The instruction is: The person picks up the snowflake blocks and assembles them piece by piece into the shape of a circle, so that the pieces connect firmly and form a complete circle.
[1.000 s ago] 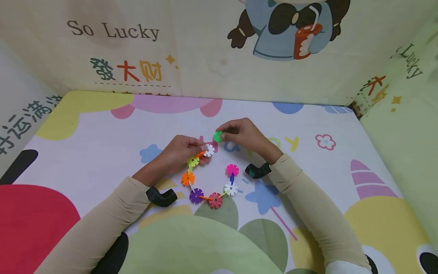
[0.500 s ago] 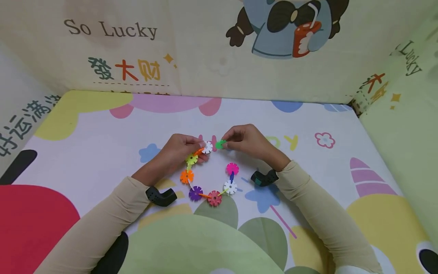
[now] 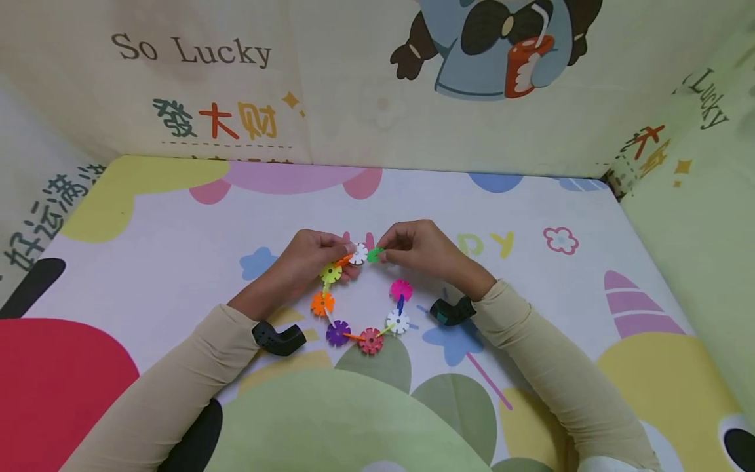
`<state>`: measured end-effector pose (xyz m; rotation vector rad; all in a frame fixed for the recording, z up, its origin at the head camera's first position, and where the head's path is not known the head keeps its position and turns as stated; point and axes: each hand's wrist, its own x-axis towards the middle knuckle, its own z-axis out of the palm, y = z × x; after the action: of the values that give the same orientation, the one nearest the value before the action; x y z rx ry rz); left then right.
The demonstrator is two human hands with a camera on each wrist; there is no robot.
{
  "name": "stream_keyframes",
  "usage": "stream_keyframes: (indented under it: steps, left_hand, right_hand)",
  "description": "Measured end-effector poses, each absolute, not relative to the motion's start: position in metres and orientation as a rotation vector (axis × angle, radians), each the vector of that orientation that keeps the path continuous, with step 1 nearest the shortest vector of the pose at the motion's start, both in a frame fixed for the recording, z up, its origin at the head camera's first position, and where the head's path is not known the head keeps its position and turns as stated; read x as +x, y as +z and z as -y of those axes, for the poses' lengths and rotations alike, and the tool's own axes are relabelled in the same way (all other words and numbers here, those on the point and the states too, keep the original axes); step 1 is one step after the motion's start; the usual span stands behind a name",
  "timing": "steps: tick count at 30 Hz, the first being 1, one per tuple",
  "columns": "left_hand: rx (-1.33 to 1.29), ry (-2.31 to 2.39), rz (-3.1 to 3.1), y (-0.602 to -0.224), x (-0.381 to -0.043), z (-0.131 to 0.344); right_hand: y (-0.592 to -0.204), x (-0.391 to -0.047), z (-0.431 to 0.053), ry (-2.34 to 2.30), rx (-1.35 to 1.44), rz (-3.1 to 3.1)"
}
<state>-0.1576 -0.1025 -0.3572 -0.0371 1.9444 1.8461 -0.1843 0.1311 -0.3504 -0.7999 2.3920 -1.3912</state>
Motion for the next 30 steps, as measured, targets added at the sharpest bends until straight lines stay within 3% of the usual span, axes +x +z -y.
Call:
stream_keyframes:
  steps: [30]
  left_hand:
    - [-0.081,1.972,-1.883,-0.358,-0.158,0.100]
  right_hand:
    - [-0.351,-0.173,-0.119,-1.385,-0.785,-2.525]
